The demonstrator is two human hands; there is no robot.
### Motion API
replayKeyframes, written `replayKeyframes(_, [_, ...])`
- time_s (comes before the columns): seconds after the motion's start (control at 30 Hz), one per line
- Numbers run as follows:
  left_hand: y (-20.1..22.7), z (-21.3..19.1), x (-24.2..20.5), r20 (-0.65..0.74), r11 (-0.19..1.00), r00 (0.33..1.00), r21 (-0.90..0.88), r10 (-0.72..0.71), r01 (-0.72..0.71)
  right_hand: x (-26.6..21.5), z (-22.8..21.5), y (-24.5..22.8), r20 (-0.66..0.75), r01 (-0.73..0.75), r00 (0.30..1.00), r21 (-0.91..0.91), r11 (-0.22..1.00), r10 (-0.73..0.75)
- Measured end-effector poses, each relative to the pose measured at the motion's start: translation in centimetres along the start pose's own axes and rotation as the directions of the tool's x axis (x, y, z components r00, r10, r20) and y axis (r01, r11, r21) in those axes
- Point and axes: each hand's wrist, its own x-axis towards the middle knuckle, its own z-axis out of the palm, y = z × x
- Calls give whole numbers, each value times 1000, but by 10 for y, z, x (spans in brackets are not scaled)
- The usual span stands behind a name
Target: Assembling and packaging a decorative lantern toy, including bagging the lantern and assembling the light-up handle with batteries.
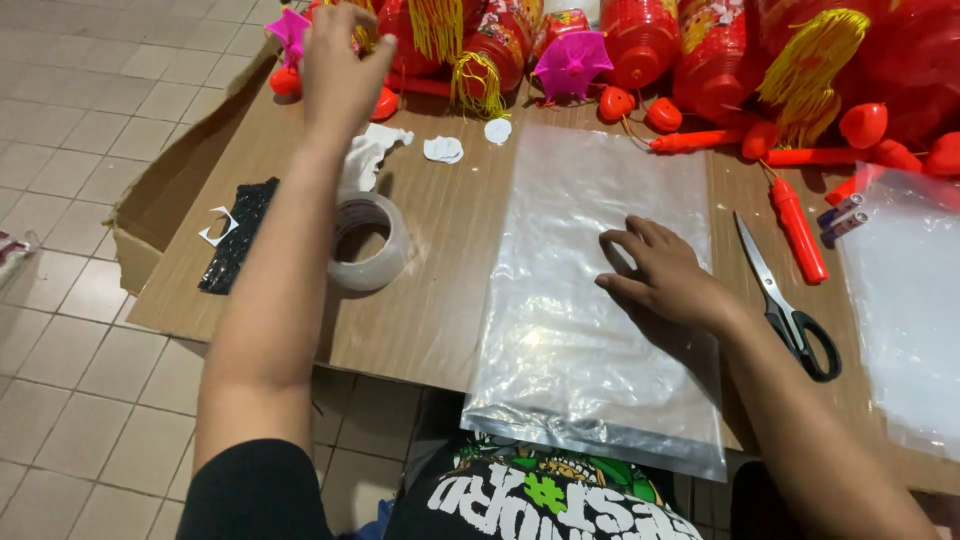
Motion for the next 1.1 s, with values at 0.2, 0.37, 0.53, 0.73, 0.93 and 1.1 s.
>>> replayKeyframes(0.2, [-103, 1, 55, 69, 951, 983, 273, -172, 147, -12, -17, -14, 11, -62, 998, 138, 988, 61])
replayKeyframes(0.37, [-139, 17, 83, -43, 875, 932, 330, -361, 354, -16, -23, -16, -34, -109, 992, 256, 961, 121])
replayKeyframes(0.53, [-172, 47, 115, -71, 767, 889, 476, -453, 430, -17, -36, -26, -60, -161, 981, 292, 943, 186])
replayKeyframes(0.73, [-198, 60, 119, -115, 699, 930, 628, -350, 341, -20, -39, -28, -89, -162, 975, 330, 930, 202])
replayKeyframes(0.93, [-222, 31, 114, -146, 515, 987, 842, -67, 160, -22, -37, -27, -120, -136, 975, 350, 927, 188])
replayKeyframes(1.1, [-213, -22, 112, -184, 605, 981, 790, 69, 105, -23, -39, -31, -102, -157, 974, 339, 927, 203])
